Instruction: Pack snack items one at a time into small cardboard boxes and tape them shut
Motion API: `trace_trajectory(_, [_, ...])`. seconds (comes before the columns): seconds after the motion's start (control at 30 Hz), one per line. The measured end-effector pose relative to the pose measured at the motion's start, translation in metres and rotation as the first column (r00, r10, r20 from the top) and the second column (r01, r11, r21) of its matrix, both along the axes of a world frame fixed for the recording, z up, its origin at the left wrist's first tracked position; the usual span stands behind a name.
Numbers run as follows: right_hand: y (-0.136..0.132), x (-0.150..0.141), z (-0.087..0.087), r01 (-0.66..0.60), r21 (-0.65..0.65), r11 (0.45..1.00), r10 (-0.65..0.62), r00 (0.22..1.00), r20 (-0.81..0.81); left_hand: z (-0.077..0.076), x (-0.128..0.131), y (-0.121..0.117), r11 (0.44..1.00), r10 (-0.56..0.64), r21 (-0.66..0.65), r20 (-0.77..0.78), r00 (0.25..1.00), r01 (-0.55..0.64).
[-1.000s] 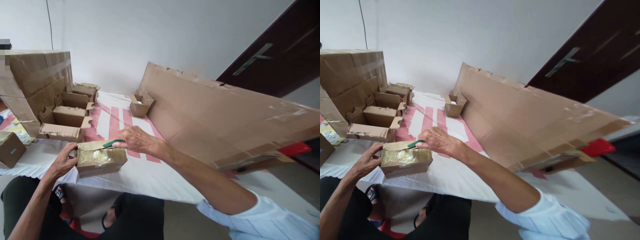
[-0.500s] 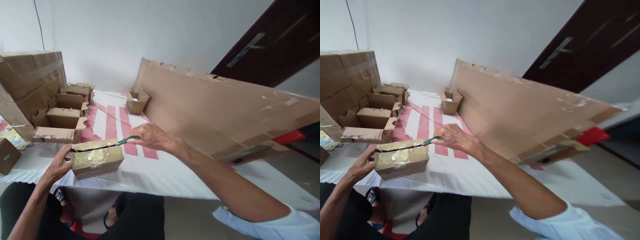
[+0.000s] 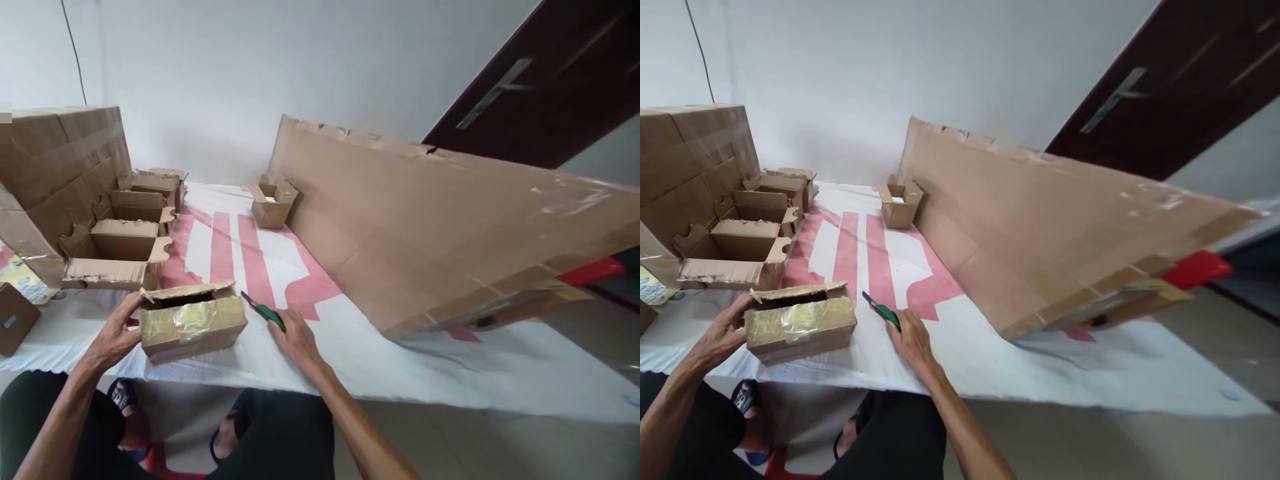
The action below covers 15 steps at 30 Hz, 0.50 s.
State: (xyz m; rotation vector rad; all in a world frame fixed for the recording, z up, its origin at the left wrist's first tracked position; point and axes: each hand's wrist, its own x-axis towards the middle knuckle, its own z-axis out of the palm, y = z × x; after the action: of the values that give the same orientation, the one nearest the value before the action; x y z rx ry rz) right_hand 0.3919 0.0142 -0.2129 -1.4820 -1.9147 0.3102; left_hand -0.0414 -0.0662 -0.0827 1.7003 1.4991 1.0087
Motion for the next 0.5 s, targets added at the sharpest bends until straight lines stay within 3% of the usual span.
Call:
trace_trajectory(0.07, [-0.002,-0.010,-0.003,-0.007,0.010,1.000,0.008,0.998,-0.060,-0.002,-0.001,0.000,1.000,0.009,-0.004,0.013,1.000,-0.009])
trace_trajectory(0.13, [0.001,-0.023,0.009,-0.050,-0.051,0.997,0.035,0.965,-0.259,-0.006,-0.002,0.000,1.000,0.025,-0.009,0.026,0.999,-0.025])
trace_trajectory(0.2, [0.006,-0.041,0.028,-0.165,-0.175,0.971,0.054,0.859,-0.509,-0.009,-0.002,0.000,0.999,0.039,-0.004,0.038,0.999,-0.038])
trace_trajectory(0.27, [0.006,-0.060,0.047,-0.330,-0.269,0.905,0.063,0.730,-0.681,-0.011,-0.001,-0.002,0.999,0.044,0.004,0.034,0.998,-0.044])
trace_trajectory(0.37, [-0.004,-0.082,0.067,-0.489,-0.291,0.823,0.108,0.636,-0.764,-0.012,-0.003,-0.007,0.998,0.054,-0.006,-0.007,0.998,-0.055])
trace_trajectory(0.5, [-0.024,-0.089,0.079,-0.566,-0.298,0.769,0.162,0.623,-0.766,-0.013,-0.013,-0.014,0.999,0.040,-0.029,-0.039,0.998,-0.041])
